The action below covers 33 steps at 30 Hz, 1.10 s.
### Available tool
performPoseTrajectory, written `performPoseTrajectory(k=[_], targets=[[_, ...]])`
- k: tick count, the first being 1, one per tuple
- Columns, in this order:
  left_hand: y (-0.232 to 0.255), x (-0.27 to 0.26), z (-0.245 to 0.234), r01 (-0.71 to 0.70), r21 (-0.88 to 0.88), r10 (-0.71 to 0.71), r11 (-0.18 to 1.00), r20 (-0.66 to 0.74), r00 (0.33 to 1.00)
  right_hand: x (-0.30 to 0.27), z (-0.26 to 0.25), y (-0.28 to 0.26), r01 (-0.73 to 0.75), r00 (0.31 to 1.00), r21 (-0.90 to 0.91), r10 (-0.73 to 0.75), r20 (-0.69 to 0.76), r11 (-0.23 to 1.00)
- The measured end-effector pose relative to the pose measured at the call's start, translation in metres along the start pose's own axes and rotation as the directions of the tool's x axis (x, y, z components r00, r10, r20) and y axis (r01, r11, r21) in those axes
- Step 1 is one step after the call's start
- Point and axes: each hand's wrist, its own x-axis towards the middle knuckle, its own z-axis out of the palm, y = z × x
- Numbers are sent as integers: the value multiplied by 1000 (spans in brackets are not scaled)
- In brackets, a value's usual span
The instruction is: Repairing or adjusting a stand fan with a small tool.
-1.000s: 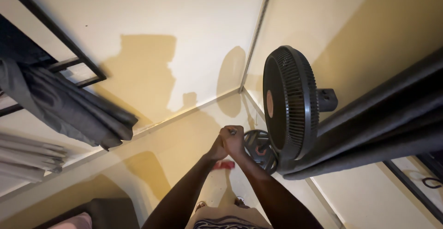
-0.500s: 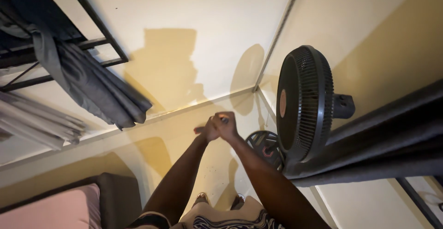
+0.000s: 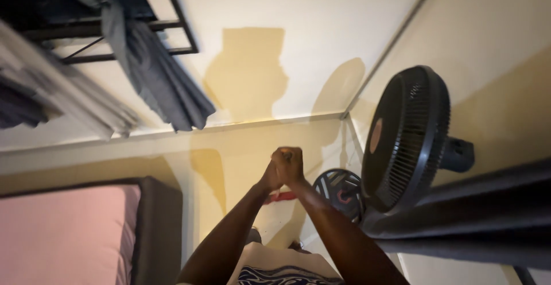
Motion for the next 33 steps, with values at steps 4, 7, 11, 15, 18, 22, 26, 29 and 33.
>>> performPoseTrajectory(k=[4, 7, 11, 15, 18, 22, 26, 29, 33], targets=[[20, 29, -32, 49, -42, -52, 998, -61, 997, 33, 17, 8, 429, 901, -336, -367, 233, 839], [4, 37, -57, 295, 62, -292, 953, -55, 955, 46, 41, 1, 21, 1000, -7, -21, 17, 1000], [-7, 38, -96, 348, 218, -350, 912, -28, 936, 52, 72, 33, 22, 997, 94, -29, 72, 995], [-43, -2, -107, 388, 446, -411, 806, -50, 910, 25, 87, 58, 28, 971, 25, -33, 236, 999], [-96, -42, -93, 509, 427, -547, 747, -40, 836, -4, 91, 40, -65, 935, -60, 82, 344, 996], [-17, -58, -88, 511, 523, -612, 683, 27, 790, -41, 87, 11, -69, 940, -32, 76, 333, 997], [10, -66, -86, 376, 382, -383, 844, -60, 922, -50, 92, -4, -101, 963, 68, 80, 259, 993], [35, -79, -91, 283, 311, -253, 907, -134, 958, -51, 102, -16, -26, 984, 85, 10, 177, 996], [74, -68, -116, 174, 46, -164, 984, -165, 973, -41, 114, -31, 221, 962, 66, -228, 151, 973]])
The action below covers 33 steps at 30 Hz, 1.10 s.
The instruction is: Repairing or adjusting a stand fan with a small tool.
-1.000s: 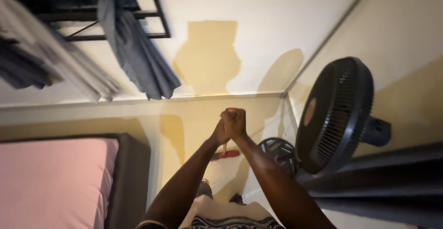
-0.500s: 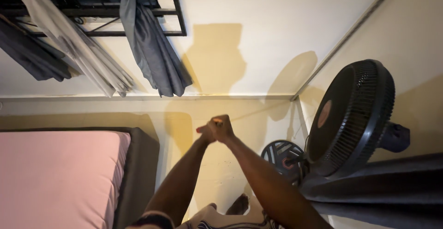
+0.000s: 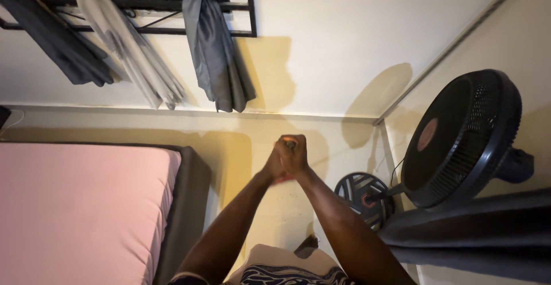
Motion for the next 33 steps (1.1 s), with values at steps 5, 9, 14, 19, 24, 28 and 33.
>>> performPoseTrajectory(k=[5, 9, 14, 19, 24, 28, 33], targets=[[-22, 2, -36, 99, 135, -110, 986, 78, 991, -13, 27, 28, -162, 986, -8, 162, 43, 987], [-81, -31, -42, 76, 332, -129, 940, 141, 982, -44, 47, 33, -189, 978, -8, 189, 91, 982], [-39, -77, -33, 112, 450, -217, 886, 187, 958, -77, 48, -2, -254, 952, 68, 237, 194, 965], [24, -100, -31, 96, -106, -85, 990, 107, 991, -81, 43, -32, -219, 967, -95, 229, 109, 971], [30, -95, -51, 192, -5, -191, 981, 80, 978, -57, 61, -74, -241, 965, 83, 230, 123, 967], [38, -82, -85, 57, -71, -57, 996, -7, 998, -48, 85, -71, -158, 985, 147, 144, 98, 976], [2, -85, -117, 290, 298, -301, 909, -11, 954, -61, 119, -28, -117, 989, 50, 112, 93, 992]])
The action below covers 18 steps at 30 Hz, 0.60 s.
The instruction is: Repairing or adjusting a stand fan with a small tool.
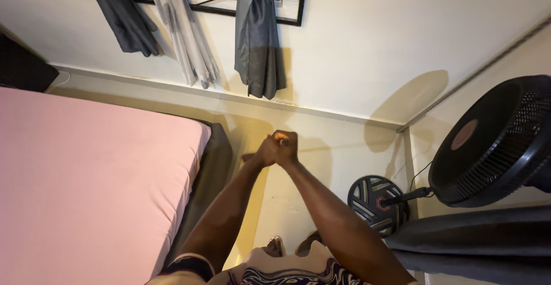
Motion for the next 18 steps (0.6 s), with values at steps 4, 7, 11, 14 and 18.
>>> performPoseTrajectory(k=[4, 7, 11, 14, 18], targets=[[-101, -8, 40, -115, 170, 118, 979, -7, 993, -24, 10, 13, -31, 992, 55, 24, 122, 998], [-98, -35, 48, -201, 145, 214, 969, -81, 974, -42, 13, 6, -195, 955, -51, 201, 219, 979], [-28, -80, 35, -230, -65, 212, 971, -206, 955, -54, 12, -23, -249, 937, -28, 248, 244, 968], [2, -94, 23, -317, -124, 270, 940, -296, 916, -47, 14, -42, -254, 936, -6, 247, 250, 967], [20, -91, -3, -271, -304, 190, 913, -270, 944, -28, 25, -61, -136, 968, 105, 109, 228, 985]])
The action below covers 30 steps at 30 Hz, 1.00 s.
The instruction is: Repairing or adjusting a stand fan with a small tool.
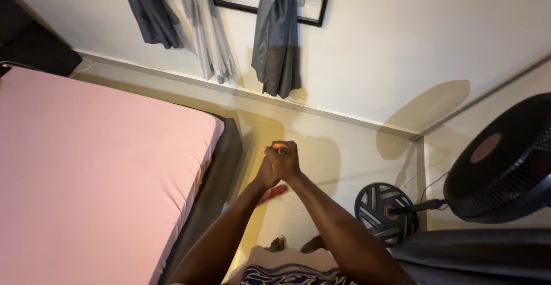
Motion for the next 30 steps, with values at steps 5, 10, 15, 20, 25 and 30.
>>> performPoseTrajectory(k=[5, 10, 15, 20, 25, 30], targets=[[-35, 15, -21, -70, 15, 70, 997, -3, 998, 19, 9, 3, 46, 999, -1, -46, 3, 999], [-116, -4, -24, 93, 173, -100, 981, 35, 994, 7, 17, 39, 34, 996, 13, -35, 79, 999], [-48, -22, 0, -82, 276, 101, 958, -56, 993, -19, 6, 48, -21, 996, -34, 24, 91, 999], [3, -26, 26, 132, 11, -132, 991, 2, 991, -26, -16, 21, -140, 990, -16, 141, 32, 990], [13, 2, 48, 205, -27, -204, 978, 34, 978, -15, -44, -9, -97, 995, 37, 98, -30, 995], [9, 46, 65, 237, 118, -249, 964, 97, 964, 1, -70, -25, -20, 991, 28, 24, -134, 999]])
